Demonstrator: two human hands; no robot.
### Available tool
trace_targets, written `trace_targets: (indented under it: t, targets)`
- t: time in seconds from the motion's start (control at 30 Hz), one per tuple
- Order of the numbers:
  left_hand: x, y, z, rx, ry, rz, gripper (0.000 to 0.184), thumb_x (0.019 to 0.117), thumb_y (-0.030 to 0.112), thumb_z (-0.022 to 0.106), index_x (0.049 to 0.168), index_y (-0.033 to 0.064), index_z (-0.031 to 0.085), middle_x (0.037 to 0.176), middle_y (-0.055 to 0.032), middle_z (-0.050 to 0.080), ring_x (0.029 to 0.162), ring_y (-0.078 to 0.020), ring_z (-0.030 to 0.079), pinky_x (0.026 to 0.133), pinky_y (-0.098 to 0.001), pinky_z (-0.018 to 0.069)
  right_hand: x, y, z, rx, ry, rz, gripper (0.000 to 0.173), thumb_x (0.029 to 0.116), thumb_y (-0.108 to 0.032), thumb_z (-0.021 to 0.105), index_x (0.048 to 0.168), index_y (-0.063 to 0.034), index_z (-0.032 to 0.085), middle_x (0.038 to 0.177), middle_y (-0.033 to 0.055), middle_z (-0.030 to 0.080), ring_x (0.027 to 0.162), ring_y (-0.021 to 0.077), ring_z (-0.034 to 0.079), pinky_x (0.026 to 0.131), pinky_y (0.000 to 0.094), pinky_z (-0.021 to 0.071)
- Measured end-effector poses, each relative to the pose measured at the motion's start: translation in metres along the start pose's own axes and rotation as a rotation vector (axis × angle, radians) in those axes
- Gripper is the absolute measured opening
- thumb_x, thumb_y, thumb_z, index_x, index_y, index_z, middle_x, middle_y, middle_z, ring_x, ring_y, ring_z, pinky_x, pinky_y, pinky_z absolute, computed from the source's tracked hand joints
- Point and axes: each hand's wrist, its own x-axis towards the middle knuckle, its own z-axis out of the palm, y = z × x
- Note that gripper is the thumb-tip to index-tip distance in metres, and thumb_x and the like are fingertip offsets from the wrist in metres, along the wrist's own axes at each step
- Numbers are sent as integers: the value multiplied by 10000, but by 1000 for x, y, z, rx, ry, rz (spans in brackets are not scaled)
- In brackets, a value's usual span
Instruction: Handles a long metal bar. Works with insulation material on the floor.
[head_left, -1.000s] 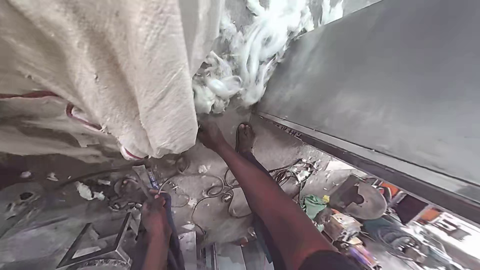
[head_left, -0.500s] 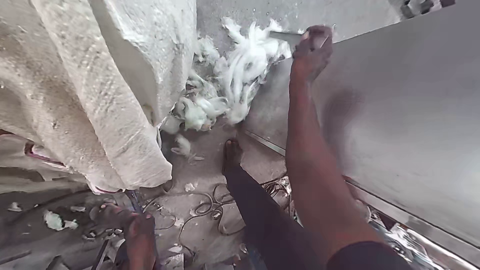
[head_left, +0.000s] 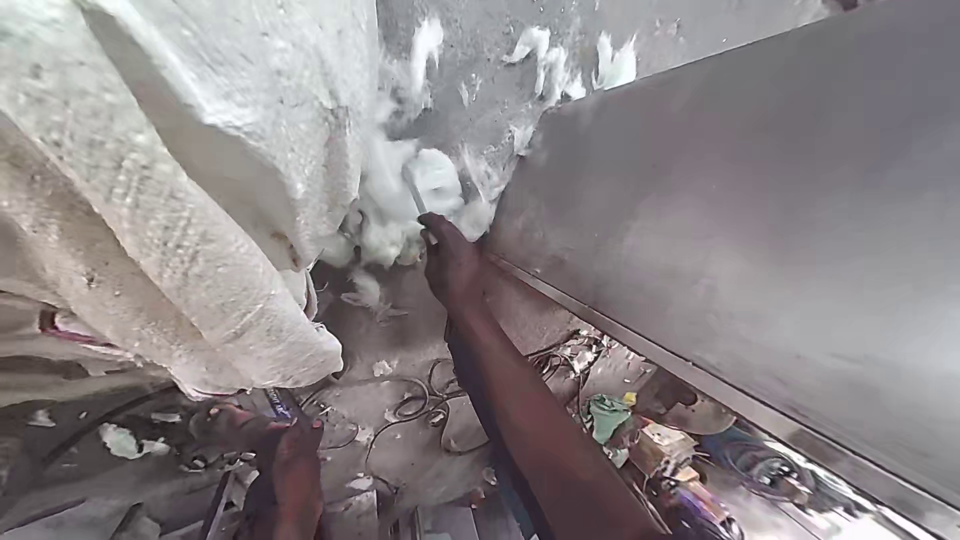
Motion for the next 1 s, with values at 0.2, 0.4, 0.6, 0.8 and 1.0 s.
trace_targets:
  t: [0.2,0.4,0.6,0.8,1.0]
  targets:
    - [1,2,-12,-17,-14,37,478,1004,278,669,1393,31,539,1205,-115,640,935,-152,607,816,-358,532,113,57,-116,-116,347,101,396,1090,-224,416,1437,-117,573,1273,113,692,1104,230,687,955,462,548]
    - [2,8,-22,-81,-61,78,485,1026,233,616,1439,26,465,1077,-55,628,779,-76,581,697,-272,525,231,133,-119,-159,255,343,414,1084,-202,403,1468,-122,536,1389,164,629,1268,311,612,1063,496,470]
    - [-3,12,-15,1,-58,65,410,1019,221,626,1361,15,533,1038,-86,637,737,-114,575,654,-308,525,88,44,-35,-174,-93,54,415,1058,-178,471,1446,-284,573,1281,63,698,1074,290,707,876,564,577]
    - [8,5,-15,-12,-37,60,447,1009,233,662,1386,39,520,1012,-71,640,719,-99,576,623,-278,520,103,-1,-62,-75,105,-64,353,1081,-235,470,1393,-265,633,1285,30,702,997,232,722,788,500,587]
    - [3,10,-8,11,-32,82,470,1012,239,666,1411,41,512,1090,-78,657,783,-115,613,680,-298,550,129,-9,-1,-206,-185,-133,424,1059,-161,449,1427,-322,586,1361,18,648,1077,263,699,853,514,589]
